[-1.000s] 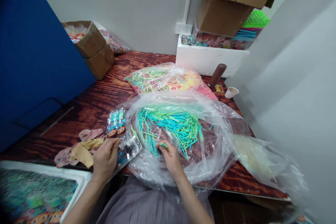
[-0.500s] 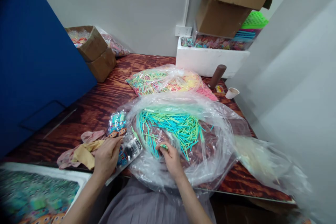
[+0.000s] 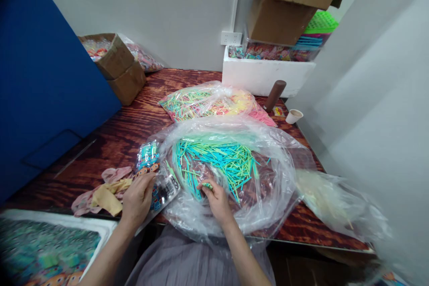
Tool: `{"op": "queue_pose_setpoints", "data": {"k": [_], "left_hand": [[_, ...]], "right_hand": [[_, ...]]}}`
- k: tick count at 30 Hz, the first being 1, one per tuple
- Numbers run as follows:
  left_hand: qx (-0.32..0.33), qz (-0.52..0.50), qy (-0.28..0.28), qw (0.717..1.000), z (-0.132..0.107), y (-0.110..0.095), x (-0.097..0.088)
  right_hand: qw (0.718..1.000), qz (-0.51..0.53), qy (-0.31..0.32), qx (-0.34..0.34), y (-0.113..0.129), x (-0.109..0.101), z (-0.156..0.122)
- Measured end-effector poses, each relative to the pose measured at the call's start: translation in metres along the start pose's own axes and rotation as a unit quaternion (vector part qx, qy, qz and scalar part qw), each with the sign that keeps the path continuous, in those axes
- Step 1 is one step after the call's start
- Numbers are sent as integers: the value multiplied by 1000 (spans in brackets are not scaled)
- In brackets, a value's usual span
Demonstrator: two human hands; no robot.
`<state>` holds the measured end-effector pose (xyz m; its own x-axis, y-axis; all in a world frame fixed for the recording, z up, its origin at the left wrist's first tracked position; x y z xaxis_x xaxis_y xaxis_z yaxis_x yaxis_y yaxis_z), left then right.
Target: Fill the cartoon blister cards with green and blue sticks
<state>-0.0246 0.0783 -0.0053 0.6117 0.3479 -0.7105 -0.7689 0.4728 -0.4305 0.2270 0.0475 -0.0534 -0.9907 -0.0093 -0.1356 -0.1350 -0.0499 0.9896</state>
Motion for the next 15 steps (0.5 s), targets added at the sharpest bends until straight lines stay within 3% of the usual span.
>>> {"op": "queue_pose_setpoints", "data": {"k": [15], "left_hand": [[-23, -11, -53, 998, 6, -11, -14]], "right_hand": [[1000, 5, 10, 6, 3, 0, -1]]}}
Point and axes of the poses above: each hand's wrist, its own z-axis towards the middle knuckle, its own x-axis out of the palm, y = z × x, the point moved 4 cm from there along z, towards the middle knuckle, and after that the axes turned 3 degrees about -z, right-handed, at the moved point
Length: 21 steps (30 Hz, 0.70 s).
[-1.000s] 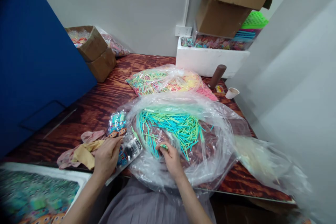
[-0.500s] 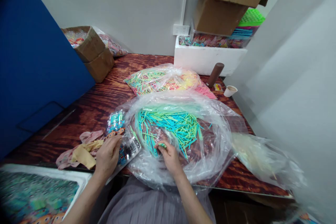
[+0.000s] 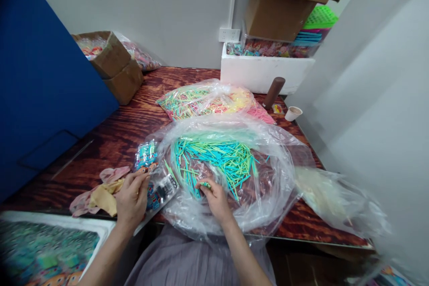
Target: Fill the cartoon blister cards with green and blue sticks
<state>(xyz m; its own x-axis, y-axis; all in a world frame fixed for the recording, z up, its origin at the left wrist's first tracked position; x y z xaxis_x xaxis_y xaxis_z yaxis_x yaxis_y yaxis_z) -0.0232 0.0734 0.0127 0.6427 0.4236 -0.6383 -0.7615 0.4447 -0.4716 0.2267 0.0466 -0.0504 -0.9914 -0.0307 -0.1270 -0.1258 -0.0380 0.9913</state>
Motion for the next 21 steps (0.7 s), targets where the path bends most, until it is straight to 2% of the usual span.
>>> {"op": "queue_pose_setpoints", "data": {"k": [4, 10, 21], "left_hand": [[-16, 2, -13, 1000, 0, 1, -2], [-23, -5, 25, 999, 1, 4, 0], [-24, -33, 21, 999, -1, 1, -6]], "right_hand": [[1000, 10, -2, -2, 0, 0, 0], [1000, 16, -8, 2, 0, 0, 0], [1000, 3, -6, 3, -2, 0, 0]]}}
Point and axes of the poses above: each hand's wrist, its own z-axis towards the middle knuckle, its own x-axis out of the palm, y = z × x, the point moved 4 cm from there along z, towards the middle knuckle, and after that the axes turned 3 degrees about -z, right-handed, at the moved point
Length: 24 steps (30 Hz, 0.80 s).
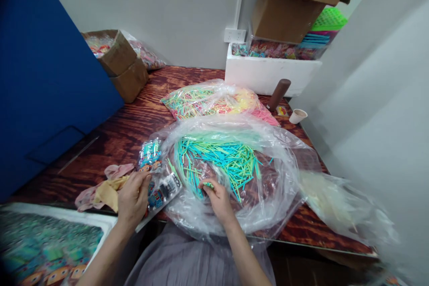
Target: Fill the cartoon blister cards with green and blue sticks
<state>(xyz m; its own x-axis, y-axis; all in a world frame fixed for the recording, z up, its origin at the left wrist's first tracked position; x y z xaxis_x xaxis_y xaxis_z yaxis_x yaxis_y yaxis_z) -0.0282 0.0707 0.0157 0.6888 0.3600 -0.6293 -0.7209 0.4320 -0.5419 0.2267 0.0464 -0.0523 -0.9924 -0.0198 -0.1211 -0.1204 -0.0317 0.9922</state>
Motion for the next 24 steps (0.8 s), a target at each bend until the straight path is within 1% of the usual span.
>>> {"op": "queue_pose_setpoints", "data": {"k": [9, 18, 24], "left_hand": [[9, -34, -24, 999, 0, -9, -10], [-13, -53, -19, 998, -5, -6, -11], [-10, -62, -25, 998, -3, -16, -14]], "right_hand": [[1000, -15, -1, -3, -2, -1, 1], [1000, -7, -2, -1, 0, 0, 1], [1000, -4, 1, 3, 0, 0, 1]]}}
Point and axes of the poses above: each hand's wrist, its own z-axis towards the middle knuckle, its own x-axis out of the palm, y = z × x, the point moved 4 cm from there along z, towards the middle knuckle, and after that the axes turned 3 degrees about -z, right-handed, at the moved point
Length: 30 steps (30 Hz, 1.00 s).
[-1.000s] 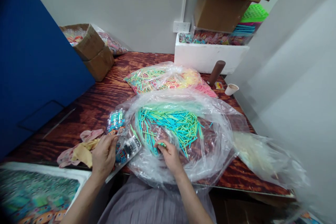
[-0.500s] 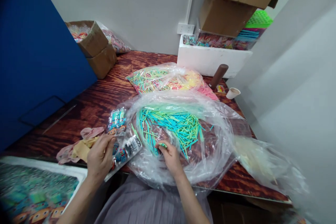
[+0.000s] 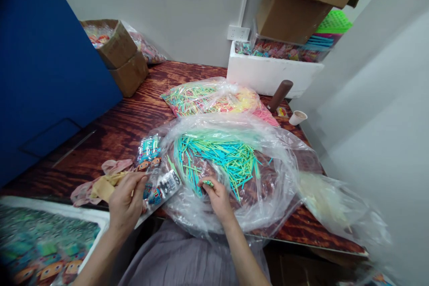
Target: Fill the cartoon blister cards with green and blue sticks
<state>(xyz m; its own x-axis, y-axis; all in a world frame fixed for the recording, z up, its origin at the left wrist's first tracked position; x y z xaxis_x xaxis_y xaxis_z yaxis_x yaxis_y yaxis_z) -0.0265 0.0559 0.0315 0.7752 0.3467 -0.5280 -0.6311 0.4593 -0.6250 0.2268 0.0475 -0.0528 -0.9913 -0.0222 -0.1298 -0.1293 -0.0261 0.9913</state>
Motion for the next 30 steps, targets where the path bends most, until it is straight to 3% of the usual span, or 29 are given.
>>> {"op": "queue_pose_setpoints", "data": {"k": [26, 30], "left_hand": [[-17, -26, 15, 999, -10, 1, -2], [-15, -25, 10, 1000, -12, 1, -5]], "right_hand": [[1000, -3, -4, 4, -3, 1, 1], [999, 36, -13, 24, -2, 1, 3]]}}
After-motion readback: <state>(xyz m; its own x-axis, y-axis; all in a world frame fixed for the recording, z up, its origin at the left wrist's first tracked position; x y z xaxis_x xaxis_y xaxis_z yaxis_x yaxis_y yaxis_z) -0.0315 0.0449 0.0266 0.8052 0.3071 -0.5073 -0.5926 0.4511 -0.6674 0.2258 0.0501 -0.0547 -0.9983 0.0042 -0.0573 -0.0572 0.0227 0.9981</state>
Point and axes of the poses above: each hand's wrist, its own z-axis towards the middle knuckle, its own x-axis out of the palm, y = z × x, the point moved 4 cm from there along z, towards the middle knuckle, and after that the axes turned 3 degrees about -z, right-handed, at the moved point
